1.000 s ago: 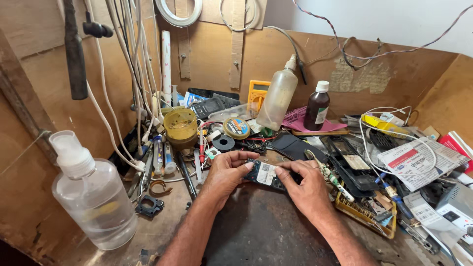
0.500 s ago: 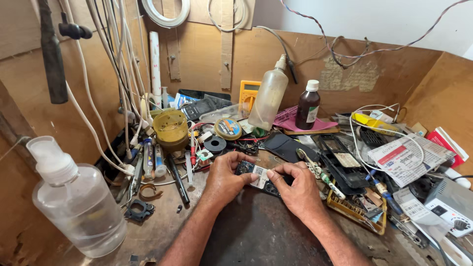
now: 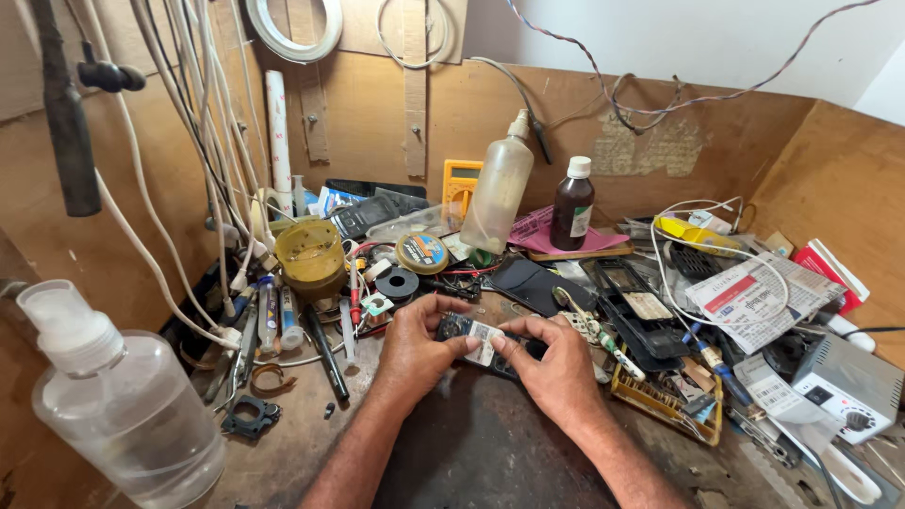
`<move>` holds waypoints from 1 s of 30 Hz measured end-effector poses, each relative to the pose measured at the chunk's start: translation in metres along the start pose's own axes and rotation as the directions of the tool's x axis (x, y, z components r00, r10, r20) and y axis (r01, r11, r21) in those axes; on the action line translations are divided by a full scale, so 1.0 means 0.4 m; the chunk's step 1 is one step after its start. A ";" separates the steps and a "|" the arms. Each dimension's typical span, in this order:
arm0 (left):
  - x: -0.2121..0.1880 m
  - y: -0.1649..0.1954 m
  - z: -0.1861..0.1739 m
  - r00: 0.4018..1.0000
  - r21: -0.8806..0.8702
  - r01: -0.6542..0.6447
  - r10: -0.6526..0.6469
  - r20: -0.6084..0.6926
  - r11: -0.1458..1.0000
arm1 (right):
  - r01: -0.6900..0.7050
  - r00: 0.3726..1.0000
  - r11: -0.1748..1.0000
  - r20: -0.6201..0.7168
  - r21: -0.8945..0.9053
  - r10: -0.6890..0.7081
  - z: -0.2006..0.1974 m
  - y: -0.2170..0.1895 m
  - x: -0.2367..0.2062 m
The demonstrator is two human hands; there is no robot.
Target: The person handles a small circuit board, repeatedly peeling and reapplying a white label or sticker on its surface. They then place the board into a black plastic housing and press the halves together. The work occurs on a cluttered bench with tools and electronic parts visible.
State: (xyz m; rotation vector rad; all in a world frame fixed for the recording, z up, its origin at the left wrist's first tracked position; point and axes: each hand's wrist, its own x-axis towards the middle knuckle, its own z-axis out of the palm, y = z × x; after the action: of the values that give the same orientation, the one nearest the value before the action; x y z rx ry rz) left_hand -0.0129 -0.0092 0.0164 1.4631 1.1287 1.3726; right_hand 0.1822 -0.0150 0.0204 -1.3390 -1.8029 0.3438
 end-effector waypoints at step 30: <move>0.005 0.001 -0.042 0.949 -0.532 0.101 -0.242 -0.202 0.841 | 0.212 0.708 0.922 -0.701 0.325 0.084 -0.142 0.065 0.013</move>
State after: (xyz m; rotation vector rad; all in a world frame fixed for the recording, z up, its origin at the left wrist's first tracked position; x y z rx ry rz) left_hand -0.0296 -0.0075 0.0184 0.7878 0.9200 1.6143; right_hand 0.2414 -0.0145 0.0405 -0.9295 -1.0486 0.0999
